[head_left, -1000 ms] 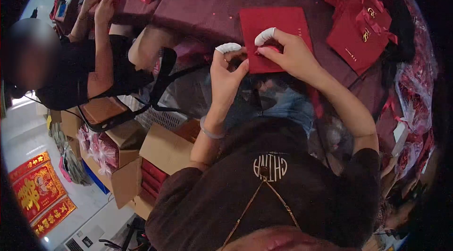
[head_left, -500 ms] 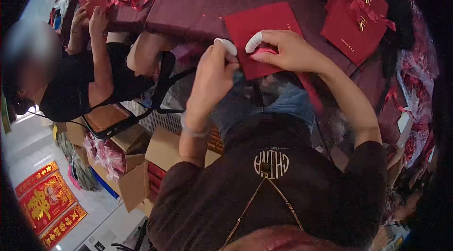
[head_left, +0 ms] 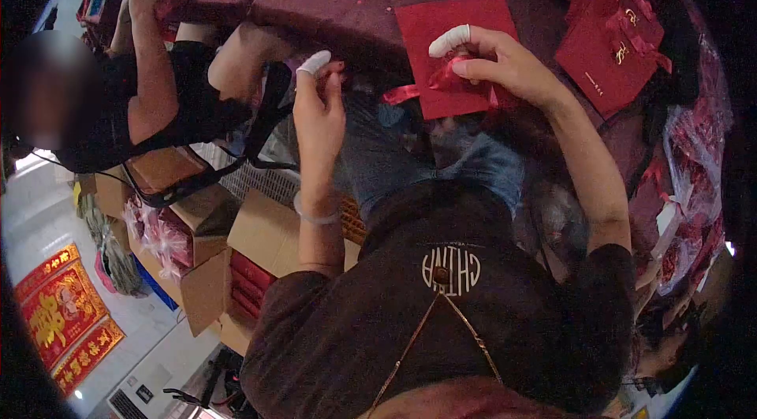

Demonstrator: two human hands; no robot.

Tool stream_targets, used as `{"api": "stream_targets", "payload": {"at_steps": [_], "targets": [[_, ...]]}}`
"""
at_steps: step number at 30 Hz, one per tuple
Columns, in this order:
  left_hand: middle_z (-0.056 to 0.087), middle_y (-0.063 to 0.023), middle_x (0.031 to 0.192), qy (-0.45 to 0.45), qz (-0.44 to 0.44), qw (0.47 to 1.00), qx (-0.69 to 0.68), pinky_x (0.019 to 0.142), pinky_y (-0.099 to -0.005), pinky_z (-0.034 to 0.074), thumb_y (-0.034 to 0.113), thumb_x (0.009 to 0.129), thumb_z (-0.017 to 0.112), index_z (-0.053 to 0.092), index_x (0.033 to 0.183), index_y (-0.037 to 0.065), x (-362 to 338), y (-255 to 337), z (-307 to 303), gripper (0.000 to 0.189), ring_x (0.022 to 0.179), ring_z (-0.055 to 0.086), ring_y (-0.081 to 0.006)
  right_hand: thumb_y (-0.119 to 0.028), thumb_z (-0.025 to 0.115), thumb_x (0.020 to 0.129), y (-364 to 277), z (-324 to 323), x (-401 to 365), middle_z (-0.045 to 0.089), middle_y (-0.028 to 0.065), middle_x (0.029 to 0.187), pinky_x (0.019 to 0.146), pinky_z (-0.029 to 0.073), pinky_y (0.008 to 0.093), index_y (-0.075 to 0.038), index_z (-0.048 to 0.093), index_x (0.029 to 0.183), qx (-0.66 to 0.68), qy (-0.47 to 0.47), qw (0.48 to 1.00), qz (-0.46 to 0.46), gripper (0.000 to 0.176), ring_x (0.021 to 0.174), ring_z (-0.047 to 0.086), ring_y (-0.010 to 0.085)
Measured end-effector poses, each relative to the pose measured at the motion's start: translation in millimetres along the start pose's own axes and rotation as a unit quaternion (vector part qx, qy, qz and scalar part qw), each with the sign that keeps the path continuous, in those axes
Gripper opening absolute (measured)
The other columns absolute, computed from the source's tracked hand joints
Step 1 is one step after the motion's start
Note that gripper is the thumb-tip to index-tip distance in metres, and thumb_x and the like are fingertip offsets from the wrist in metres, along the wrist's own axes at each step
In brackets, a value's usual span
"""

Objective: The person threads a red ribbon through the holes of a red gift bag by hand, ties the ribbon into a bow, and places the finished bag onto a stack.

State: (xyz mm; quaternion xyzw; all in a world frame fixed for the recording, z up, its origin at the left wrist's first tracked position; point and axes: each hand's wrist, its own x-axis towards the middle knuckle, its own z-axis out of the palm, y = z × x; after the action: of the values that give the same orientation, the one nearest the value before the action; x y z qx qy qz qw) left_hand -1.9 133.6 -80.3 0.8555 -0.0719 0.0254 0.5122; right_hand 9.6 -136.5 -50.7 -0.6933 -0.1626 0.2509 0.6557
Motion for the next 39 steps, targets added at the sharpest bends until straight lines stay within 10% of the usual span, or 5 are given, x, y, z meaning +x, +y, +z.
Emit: {"api": "stream_targets", "payload": {"at_steps": [20,22,30,33,39], "targets": [[0.055,-0.0150,0.093,0.079,0.041,0.995,0.044,0.067,-0.0308,0.048,0.008,0.075,0.068,0.032,0.125,-0.007,7,53,85,0.064,0.079,0.056,-0.0223,-0.001,0.063,0.078,-36,23,-142,0.061,0.0069,0.098,0.082,0.043,0.0270,-0.002,0.059,0.102,-0.254,0.512,0.816,0.091,0.025,0.090,0.057,0.0156],[0.055,-0.0153,0.093,0.083,0.049,0.994,0.049,0.069,-0.0311,0.047,0.008,0.076,0.068,0.032,0.125,-0.008,4,55,87,0.064,0.079,0.056,-0.0228,0.006,0.057,0.080,-26,30,-142,0.058,0.0111,0.104,0.087,0.043,0.0311,0.001,0.054,0.107,0.087,0.569,0.812,-0.099,0.028,0.093,0.056,0.0188],[0.055,-0.0077,0.093,0.047,-0.049,0.970,-0.235,0.068,-0.0235,0.046,0.000,0.073,0.070,0.030,0.128,-0.007,5,59,81,0.068,0.079,0.054,-0.0124,0.000,0.046,0.086,-22,27,-101,0.053,0.0098,0.099,0.064,0.050,0.0323,-0.002,0.044,0.115,0.162,0.495,0.776,-0.356,0.029,0.067,0.053,0.0175],[0.057,-0.0078,0.095,0.015,-0.102,0.930,-0.352,0.069,-0.0227,0.046,-0.003,0.073,0.069,0.030,0.129,-0.006,5,56,73,0.069,0.081,0.053,-0.0108,0.001,0.047,0.084,-34,25,-81,0.052,0.0068,0.095,0.039,0.031,0.0203,-0.002,0.040,0.124,0.274,0.365,0.851,-0.259,0.040,0.050,0.038,0.0065],[0.059,-0.0103,0.101,0.001,-0.098,0.912,-0.399,0.075,-0.0229,0.046,-0.001,0.076,0.066,0.033,0.126,-0.006,-3,51,73,0.060,0.088,0.055,-0.0115,-0.003,0.061,0.083,-12,37,-25,0.053,0.0056,0.100,0.070,0.044,0.0180,0.000,0.045,0.123,0.103,0.322,0.940,-0.049,0.043,0.079,0.051,0.0067]]}}
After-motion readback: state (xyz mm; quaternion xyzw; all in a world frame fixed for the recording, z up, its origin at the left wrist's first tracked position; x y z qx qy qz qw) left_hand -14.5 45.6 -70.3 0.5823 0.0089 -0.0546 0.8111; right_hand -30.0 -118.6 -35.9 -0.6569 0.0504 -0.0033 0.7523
